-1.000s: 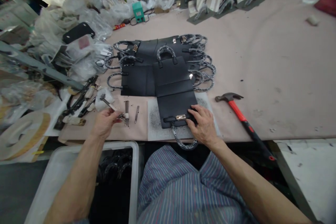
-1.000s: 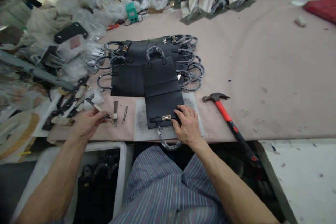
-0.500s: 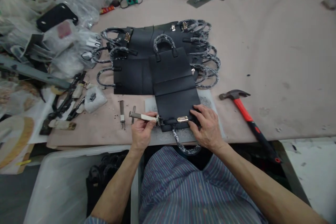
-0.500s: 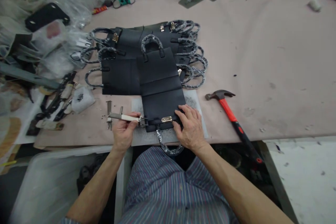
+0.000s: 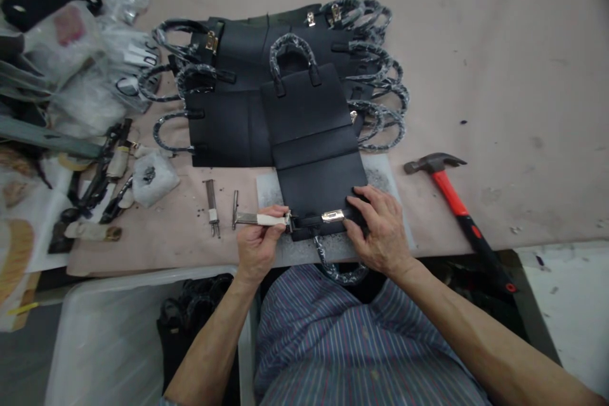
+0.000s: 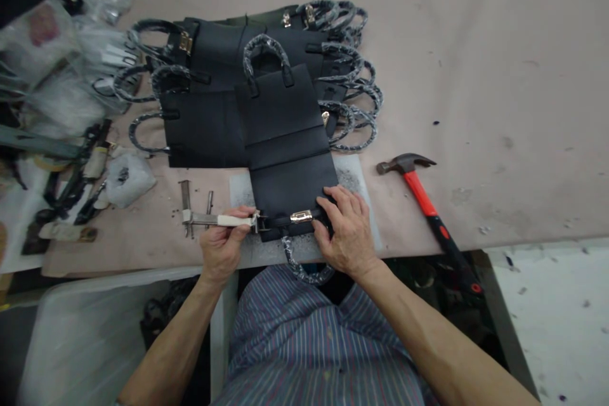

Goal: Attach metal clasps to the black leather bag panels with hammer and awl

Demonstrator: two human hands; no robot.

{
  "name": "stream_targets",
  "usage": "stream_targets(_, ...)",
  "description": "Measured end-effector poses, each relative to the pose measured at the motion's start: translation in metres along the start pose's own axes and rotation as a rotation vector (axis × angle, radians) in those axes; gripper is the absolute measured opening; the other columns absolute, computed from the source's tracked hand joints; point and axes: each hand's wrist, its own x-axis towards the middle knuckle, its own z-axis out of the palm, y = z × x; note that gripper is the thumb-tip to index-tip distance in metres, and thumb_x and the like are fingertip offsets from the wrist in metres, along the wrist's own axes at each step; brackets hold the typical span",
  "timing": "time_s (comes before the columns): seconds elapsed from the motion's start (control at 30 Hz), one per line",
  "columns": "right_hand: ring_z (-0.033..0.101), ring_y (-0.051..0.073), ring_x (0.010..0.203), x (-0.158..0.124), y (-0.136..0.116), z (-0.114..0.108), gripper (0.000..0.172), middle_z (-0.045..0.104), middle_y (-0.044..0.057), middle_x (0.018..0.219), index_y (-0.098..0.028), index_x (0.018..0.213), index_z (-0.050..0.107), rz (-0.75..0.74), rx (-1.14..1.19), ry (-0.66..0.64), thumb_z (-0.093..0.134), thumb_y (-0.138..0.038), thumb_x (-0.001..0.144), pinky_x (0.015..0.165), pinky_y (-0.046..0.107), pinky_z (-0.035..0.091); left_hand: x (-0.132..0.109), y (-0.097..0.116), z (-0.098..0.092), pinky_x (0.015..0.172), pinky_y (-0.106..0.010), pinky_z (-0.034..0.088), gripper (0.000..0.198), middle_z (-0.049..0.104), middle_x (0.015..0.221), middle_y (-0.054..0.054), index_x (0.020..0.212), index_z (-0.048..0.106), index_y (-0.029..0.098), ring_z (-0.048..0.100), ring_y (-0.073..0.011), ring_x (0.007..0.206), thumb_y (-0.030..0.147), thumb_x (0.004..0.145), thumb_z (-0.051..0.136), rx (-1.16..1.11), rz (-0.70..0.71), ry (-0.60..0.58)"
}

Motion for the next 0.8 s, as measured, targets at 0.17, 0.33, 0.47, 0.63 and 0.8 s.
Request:
stream_targets(0.17, 0.050, 0.037, 0.136, 0.0000, 0.0012, -0.0003, 0.039, 0.057, 0.015, 0.141, -0.020, 0.129, 0.060, -0.020, -0.014, 0.007, 0.060, -0.032, 0.092, 0.116, 0.060, 0.035, 0.0021, -0.0022, 0.0013, 0.098, -0.040, 0.057, 0.010, 0.076, 0.108, -0.009, 0.099, 0.074, 0.018, 0.073, -0.0225, 0.101, 0.024, 0.091, 0.073, -0.038, 0.015, -0.019)
stream_targets(0.33, 0.050, 0.036, 0.136, 0.0003, -0.0001, -0.0008, 0.037, 0.057, 0.015, 0.141, -0.020, 0.128, 0.059, -0.018, -0.018, 0.009, 0.060, -0.032, 0.093, 0.116, 0.059, 0.035, 0.0028, -0.0019, 0.0029, 0.098, -0.040, 0.057, 0.010, 0.076, 0.108, -0.009, 0.100, 0.075, 0.018, 0.073, -0.0225, 0.102, 0.022, 0.091, 0.073, -0.032, 0.027, -0.022)
stream_targets(0.47, 0.050, 0.037, 0.136, 0.0005, -0.0008, -0.0010, 0.037, 0.058, 0.015, 0.141, -0.020, 0.128, 0.060, -0.019, -0.018, 0.017, 0.061, -0.032, 0.092, 0.116, 0.058, 0.035, 0.0031, -0.0001, 0.0042, 0.097, -0.040, 0.058, 0.010, 0.076, 0.107, -0.009, 0.099, 0.075, 0.018, 0.073, -0.0227, 0.102, 0.023, 0.091, 0.073, -0.017, 0.031, -0.028)
stream_targets(0.63, 0.049, 0.036, 0.136, 0.0010, -0.0010, -0.0015, 0.037, 0.058, 0.015, 0.141, -0.019, 0.127, 0.060, -0.021, -0.018, 0.019, 0.061, -0.031, 0.092, 0.117, 0.057, 0.034, 0.0035, 0.0026, 0.0059, 0.096, -0.037, 0.058, 0.009, 0.076, 0.106, -0.008, 0.101, 0.073, 0.018, 0.072, -0.0207, 0.102, 0.021, 0.093, 0.071, 0.027, 0.055, -0.031)
stream_targets(0.8, 0.049, 0.036, 0.136, 0.0011, -0.0013, -0.0016, 0.037, 0.059, 0.015, 0.141, -0.018, 0.126, 0.061, -0.015, -0.018, 0.020, 0.061, -0.031, 0.092, 0.117, 0.057, 0.033, 0.0028, 0.0027, 0.0083, 0.096, -0.038, 0.058, 0.008, 0.075, 0.106, -0.008, 0.101, 0.071, 0.018, 0.073, -0.0217, 0.102, 0.021, 0.094, 0.069, 0.055, 0.082, -0.051)
